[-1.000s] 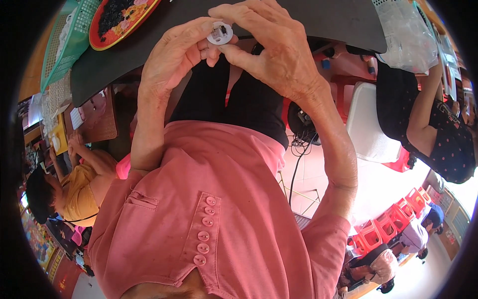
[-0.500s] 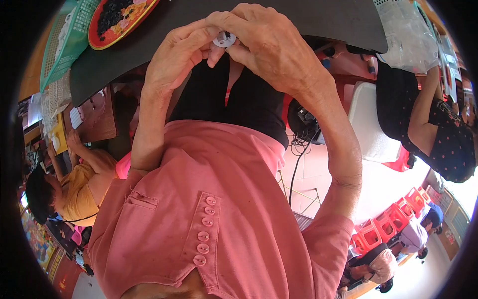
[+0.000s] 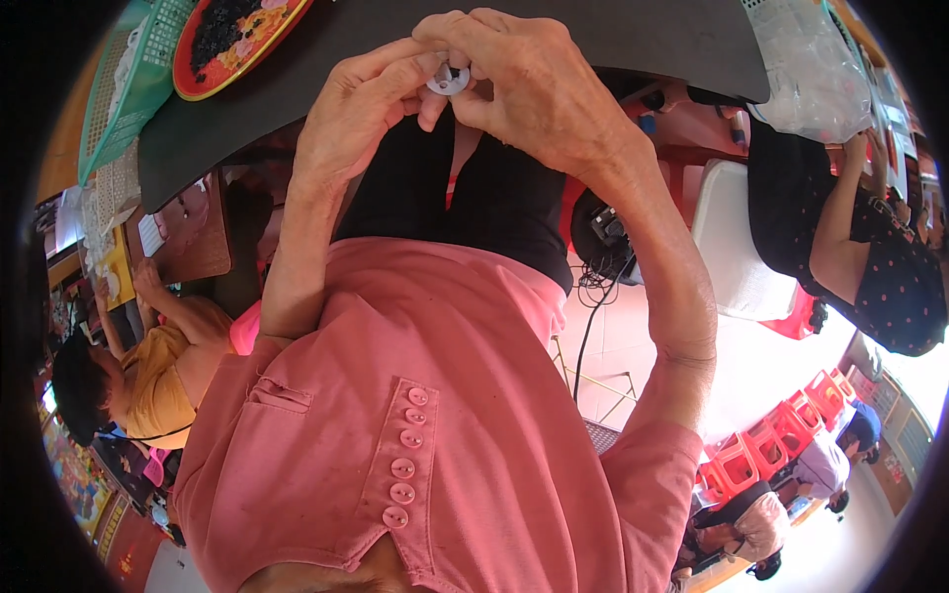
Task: The person assembles small circular white housing components by hand, inserting wires or beads into them.
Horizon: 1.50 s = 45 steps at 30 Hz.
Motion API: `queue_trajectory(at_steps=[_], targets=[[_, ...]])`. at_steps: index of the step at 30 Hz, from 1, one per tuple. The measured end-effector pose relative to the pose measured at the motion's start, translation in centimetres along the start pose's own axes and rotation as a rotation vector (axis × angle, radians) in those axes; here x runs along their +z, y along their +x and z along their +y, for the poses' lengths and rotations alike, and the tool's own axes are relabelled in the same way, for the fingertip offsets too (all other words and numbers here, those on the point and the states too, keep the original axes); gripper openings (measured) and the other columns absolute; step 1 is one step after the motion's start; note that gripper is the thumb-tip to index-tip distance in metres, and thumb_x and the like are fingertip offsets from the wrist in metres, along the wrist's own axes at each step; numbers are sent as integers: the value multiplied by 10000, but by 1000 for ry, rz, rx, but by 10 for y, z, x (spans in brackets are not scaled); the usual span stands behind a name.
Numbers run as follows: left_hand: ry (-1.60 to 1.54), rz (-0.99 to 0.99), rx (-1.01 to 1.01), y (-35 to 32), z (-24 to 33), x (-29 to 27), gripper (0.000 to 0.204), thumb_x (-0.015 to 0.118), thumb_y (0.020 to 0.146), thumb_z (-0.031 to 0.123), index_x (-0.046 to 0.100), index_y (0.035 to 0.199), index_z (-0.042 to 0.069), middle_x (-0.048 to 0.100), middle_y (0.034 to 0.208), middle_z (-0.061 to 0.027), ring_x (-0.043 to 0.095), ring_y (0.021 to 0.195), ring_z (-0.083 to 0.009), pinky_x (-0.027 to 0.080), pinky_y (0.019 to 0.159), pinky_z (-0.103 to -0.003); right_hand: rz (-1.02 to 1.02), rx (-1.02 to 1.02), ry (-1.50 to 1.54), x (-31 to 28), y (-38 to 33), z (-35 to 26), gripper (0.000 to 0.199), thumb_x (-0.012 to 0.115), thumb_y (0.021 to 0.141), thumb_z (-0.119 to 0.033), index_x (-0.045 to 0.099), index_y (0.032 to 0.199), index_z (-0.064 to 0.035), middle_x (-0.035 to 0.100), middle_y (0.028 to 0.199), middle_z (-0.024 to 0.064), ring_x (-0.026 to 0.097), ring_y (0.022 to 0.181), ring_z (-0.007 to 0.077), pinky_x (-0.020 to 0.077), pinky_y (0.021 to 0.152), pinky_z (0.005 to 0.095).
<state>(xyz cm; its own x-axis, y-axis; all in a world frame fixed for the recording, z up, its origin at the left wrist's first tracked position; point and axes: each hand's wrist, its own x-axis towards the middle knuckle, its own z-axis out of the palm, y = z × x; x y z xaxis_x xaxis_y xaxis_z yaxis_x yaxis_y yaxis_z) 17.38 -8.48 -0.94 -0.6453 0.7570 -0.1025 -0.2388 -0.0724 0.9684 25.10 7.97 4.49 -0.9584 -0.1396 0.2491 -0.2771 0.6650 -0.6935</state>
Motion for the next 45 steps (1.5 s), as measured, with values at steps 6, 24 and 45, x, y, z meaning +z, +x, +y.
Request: queue_trajectory(at_steps=[6,24,45], targets=[[-75,-28,8,0,-5,0,215,514,939,129,648,980,-34,581,727,-53,547,629,-107,467,608,-232,159,-188,-23,14,-9,23,396,622,656,50,611,1037,-59,605,809,80,622,662,218,513,605,300],[-77,15,80,1,0,-4,298,480,979,168,590,1161,-40,585,836,-40,515,703,-116,433,661,-252,465,-162,-83,41,-27,20,402,651,722,25,631,1096,-120,629,829,5,581,695,149,466,679,281],[-100,82,122,1,-5,1,291,467,980,150,595,1150,-49,622,936,-77,542,728,-130,461,676,-266,483,-14,10,46,-30,18,402,618,745,29,626,1125,-103,650,878,34,595,733,163,471,732,295]])
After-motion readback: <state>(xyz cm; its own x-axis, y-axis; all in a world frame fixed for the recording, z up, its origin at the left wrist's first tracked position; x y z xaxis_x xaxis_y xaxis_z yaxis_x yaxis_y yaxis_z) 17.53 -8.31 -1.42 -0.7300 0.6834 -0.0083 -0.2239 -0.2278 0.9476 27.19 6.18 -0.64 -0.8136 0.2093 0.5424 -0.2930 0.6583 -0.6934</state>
